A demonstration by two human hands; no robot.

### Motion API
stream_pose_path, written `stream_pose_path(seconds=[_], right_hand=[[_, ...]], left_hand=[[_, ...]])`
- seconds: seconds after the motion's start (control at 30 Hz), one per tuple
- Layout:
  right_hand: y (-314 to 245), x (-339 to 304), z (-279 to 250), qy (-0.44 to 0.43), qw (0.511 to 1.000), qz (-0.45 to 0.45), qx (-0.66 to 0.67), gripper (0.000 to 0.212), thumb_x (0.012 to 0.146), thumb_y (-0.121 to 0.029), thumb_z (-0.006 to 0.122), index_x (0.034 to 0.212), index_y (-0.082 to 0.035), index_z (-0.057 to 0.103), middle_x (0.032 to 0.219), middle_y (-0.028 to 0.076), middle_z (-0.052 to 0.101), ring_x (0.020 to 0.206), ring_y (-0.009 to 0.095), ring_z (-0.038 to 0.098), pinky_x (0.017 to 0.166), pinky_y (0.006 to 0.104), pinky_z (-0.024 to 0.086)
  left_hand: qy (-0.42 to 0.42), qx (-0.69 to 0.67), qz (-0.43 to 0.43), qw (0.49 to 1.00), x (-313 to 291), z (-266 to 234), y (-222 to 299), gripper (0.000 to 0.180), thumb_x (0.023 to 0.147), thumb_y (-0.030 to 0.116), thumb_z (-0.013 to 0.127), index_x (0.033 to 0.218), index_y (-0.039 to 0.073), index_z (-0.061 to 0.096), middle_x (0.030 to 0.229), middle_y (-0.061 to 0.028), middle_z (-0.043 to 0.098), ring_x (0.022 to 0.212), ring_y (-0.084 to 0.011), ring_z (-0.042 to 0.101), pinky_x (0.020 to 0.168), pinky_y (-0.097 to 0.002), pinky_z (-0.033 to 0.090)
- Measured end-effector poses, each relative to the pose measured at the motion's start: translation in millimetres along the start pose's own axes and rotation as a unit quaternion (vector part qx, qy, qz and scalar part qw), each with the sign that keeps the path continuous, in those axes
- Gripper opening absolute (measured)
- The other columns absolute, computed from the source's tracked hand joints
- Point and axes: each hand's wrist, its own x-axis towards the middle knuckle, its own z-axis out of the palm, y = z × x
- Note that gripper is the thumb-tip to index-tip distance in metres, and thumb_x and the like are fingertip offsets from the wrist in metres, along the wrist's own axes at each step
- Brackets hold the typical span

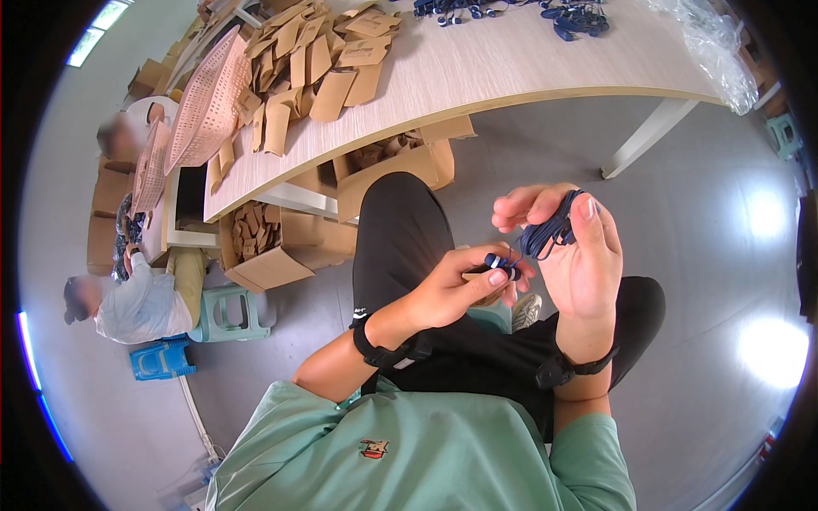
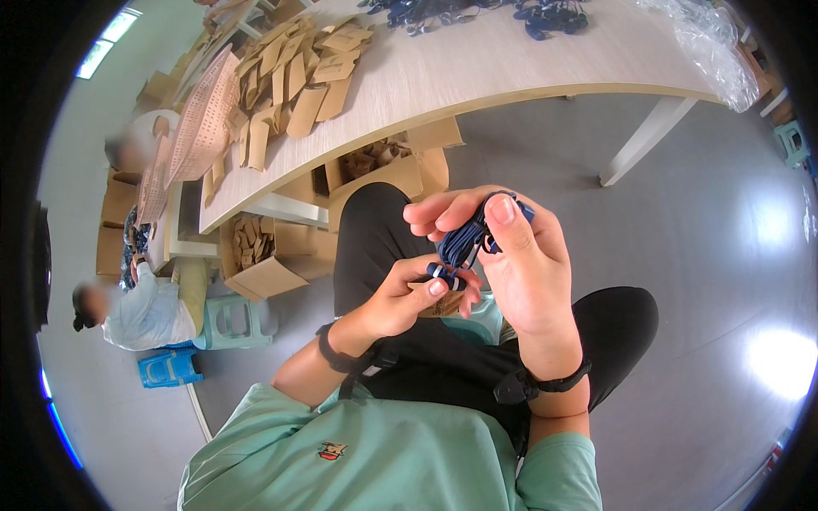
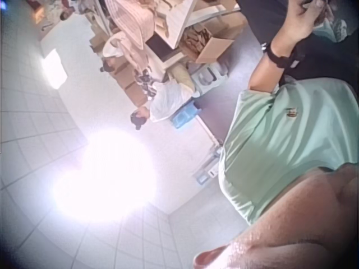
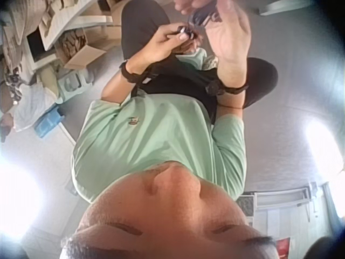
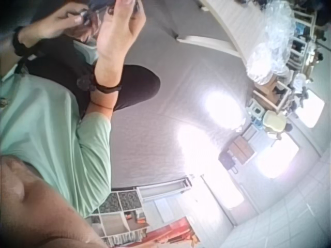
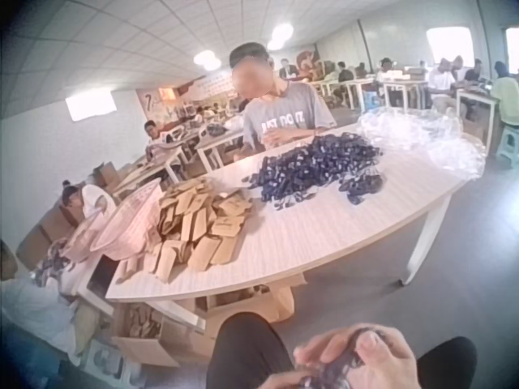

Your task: Insert a blue ribbon item into a brown paper envelope.

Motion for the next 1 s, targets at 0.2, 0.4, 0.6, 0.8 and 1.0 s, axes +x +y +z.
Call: stream_pose_path(seconds=[0.2, 0.4, 0.6, 0.8, 1.0], right_hand=[[2.3, -2.1, 8.6, -0.010, 1.000, 0.023, -0.008, 0.047, 0.105, -0.036, 0.038, 0.091, 0.005, 0.059, 0.100, 0.027, 0.064, 0.089, 0.031, 0.065, 0.072, 0.0397, 0.056], [-3.0, -3.3, 7.0, -0.053, 0.996, 0.058, -0.049, 0.052, 0.102, -0.042, 0.044, 0.089, 0.006, 0.059, 0.095, 0.026, 0.064, 0.079, 0.029, 0.066, 0.059, 0.0339, 0.057], [1.2, -3.7, 8.3, -0.099, 0.990, 0.029, -0.099, 0.053, 0.100, -0.043, 0.048, 0.085, 0.006, 0.062, 0.089, 0.026, 0.065, 0.080, 0.030, 0.067, 0.060, 0.0307, 0.055], [5.5, -1.5, 11.7, -0.102, 0.993, 0.005, -0.055, 0.052, 0.101, -0.042, 0.046, 0.087, 0.006, 0.061, 0.089, 0.024, 0.065, 0.082, 0.032, 0.067, 0.067, 0.0355, 0.054], [11.2, 0.3, 8.7, -0.090, 0.996, 0.011, -0.007, 0.047, 0.103, -0.039, 0.043, 0.093, 0.004, 0.060, 0.091, 0.023, 0.065, 0.085, 0.032, 0.066, 0.073, 0.0400, 0.054]], left_hand=[[-0.021, -0.073, -0.001, 0.997, -0.1, 1.3, -8.0, 0.031, 0.101, 0.026, 0.053, 0.117, -0.001, 0.054, 0.103, -0.0107, 0.061, 0.088, -0.0193, 0.061, 0.081, -0.0342, 0.050], [0.024, -0.088, -0.004, 0.996, -2.9, 1.1, -6.2, 0.027, 0.098, 0.014, 0.058, 0.121, 0.004, 0.048, 0.105, -0.0071, 0.059, 0.087, -0.0153, 0.062, 0.082, -0.0316, 0.050], [0.134, 0.020, 0.048, 0.990, -4.2, -7.4, -11.7, 0.037, 0.092, 0.015, 0.070, 0.120, 0.007, 0.046, 0.116, -0.0068, 0.053, 0.113, -0.0136, 0.051, 0.092, -0.0294, 0.047], [0.140, -0.032, 0.062, 0.988, -7.5, -5.4, -0.5, 0.035, 0.092, 0.010, 0.067, 0.118, 0.005, 0.045, 0.112, -0.0080, 0.051, 0.096, -0.0152, 0.061, 0.083, -0.0305, 0.053], [0.160, 0.089, 0.166, 0.969, -7.0, -5.1, 2.5, 0.028, 0.094, 0.001, 0.060, 0.116, 0.002, 0.043, 0.109, -0.0109, 0.052, 0.087, -0.0181, 0.064, 0.078, -0.0324, 0.055]])
